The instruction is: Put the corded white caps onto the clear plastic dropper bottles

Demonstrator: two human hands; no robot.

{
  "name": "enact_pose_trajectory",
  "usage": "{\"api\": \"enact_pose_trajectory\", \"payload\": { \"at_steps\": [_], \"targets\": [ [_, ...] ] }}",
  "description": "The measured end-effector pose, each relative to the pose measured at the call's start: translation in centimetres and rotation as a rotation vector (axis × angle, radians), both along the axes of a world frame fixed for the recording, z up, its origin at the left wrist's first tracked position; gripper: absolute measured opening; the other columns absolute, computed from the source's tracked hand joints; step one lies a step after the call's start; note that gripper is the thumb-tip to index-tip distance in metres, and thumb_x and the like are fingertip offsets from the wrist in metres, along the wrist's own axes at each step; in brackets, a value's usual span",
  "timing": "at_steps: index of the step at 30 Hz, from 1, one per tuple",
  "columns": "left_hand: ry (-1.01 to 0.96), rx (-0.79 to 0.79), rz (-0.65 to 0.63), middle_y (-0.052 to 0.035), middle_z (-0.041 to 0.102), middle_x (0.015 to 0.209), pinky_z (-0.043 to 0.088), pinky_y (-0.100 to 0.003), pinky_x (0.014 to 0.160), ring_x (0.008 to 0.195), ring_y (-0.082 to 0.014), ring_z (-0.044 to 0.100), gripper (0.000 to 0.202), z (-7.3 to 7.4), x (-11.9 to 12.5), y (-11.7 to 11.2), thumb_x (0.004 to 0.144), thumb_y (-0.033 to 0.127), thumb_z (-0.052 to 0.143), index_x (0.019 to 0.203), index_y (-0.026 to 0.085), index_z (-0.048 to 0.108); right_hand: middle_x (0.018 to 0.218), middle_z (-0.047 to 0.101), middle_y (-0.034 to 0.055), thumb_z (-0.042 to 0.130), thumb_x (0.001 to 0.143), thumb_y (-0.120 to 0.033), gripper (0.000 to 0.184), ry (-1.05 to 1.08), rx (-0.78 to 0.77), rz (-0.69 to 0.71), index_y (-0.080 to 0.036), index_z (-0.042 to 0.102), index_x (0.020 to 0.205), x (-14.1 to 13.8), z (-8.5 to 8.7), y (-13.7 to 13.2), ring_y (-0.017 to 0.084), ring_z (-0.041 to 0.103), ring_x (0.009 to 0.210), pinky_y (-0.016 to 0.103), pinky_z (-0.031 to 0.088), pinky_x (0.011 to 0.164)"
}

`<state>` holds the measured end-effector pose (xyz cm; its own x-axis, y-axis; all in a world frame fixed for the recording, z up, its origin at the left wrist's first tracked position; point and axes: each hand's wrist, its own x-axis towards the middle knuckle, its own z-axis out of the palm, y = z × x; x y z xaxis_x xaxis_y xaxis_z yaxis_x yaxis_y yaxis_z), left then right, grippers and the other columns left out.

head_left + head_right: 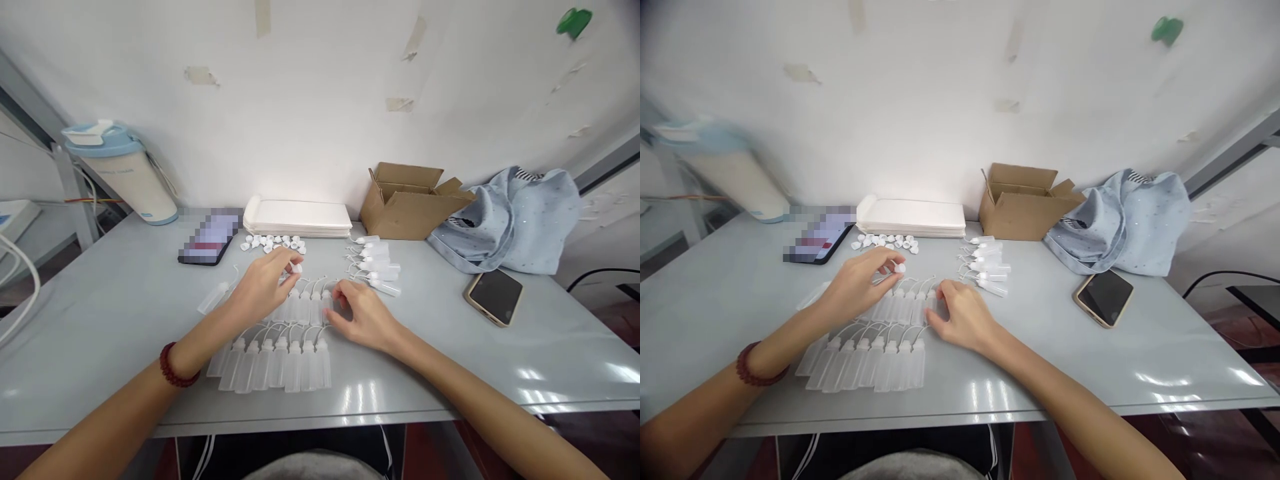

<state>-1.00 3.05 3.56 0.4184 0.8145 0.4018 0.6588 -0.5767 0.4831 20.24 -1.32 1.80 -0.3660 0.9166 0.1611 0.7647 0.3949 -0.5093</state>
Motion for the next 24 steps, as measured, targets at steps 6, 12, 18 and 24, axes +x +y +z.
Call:
{"api": "enact_pose_trajectory", "payload": {
  "at_steps": [6, 12, 18, 24],
  "targets": [
    [-0.030, 0.068, -0.064, -0.0036, 0.064, 0.093, 0.049, -0.026, 0.066, 0.075, -0.0141, 0.060, 0.015, 0.0, 0.4, -0.8, 0.086, 0.015, 0.051, 0.099, 0.017, 0.056, 0.058, 0.054, -0.0012, 0.057, 0.075, -0.031, 0.018, -0.105, -0.125, -0.132, -0.018, 0.047, 0.067, -0.4, 0.5, 0.2, 0.012, 0.044, 0.052, 0.024, 0.027, 0.051],
    [-0.047, 0.081, -0.106, -0.0043, 0.064, 0.091, 0.048, -0.025, 0.063, 0.073, -0.0140, 0.059, 0.014, 0.2, 0.6, -1.2, 0.087, 0.015, 0.048, 0.099, 0.017, 0.056, 0.049, 0.050, -0.0013, 0.058, 0.074, -0.031, 0.026, -0.176, -0.112, -0.185, -0.019, 0.043, 0.056, -0.5, 0.4, 0.4, 0.011, 0.039, 0.046, 0.025, 0.024, 0.047],
    [-0.062, 0.003, -0.097, -0.0050, 0.064, 0.093, 0.050, -0.027, 0.063, 0.074, -0.0152, 0.060, 0.014, 0.2, 0.5, -1.4, 0.088, 0.020, 0.048, 0.099, 0.019, 0.057, 0.047, 0.048, -0.0025, 0.058, 0.073, -0.026, 0.027, -0.111, -0.059, -0.198, -0.020, 0.039, 0.054, 0.0, 0.0, 0.6, 0.011, 0.039, 0.042, 0.024, 0.025, 0.044],
    [-0.222, -0.298, -0.050, -0.0032, 0.067, 0.090, 0.053, -0.030, 0.069, 0.073, -0.0151, 0.061, 0.014, 1.0, 0.5, -1.5, 0.082, 0.029, 0.060, 0.091, 0.019, 0.063, 0.056, 0.053, -0.0020, 0.055, 0.080, -0.032, 0.020, 0.057, 0.036, -0.173, -0.020, 0.045, 0.068, 0.5, 0.2, 0.4, 0.012, 0.045, 0.048, 0.023, 0.033, 0.046]
  ]
}}
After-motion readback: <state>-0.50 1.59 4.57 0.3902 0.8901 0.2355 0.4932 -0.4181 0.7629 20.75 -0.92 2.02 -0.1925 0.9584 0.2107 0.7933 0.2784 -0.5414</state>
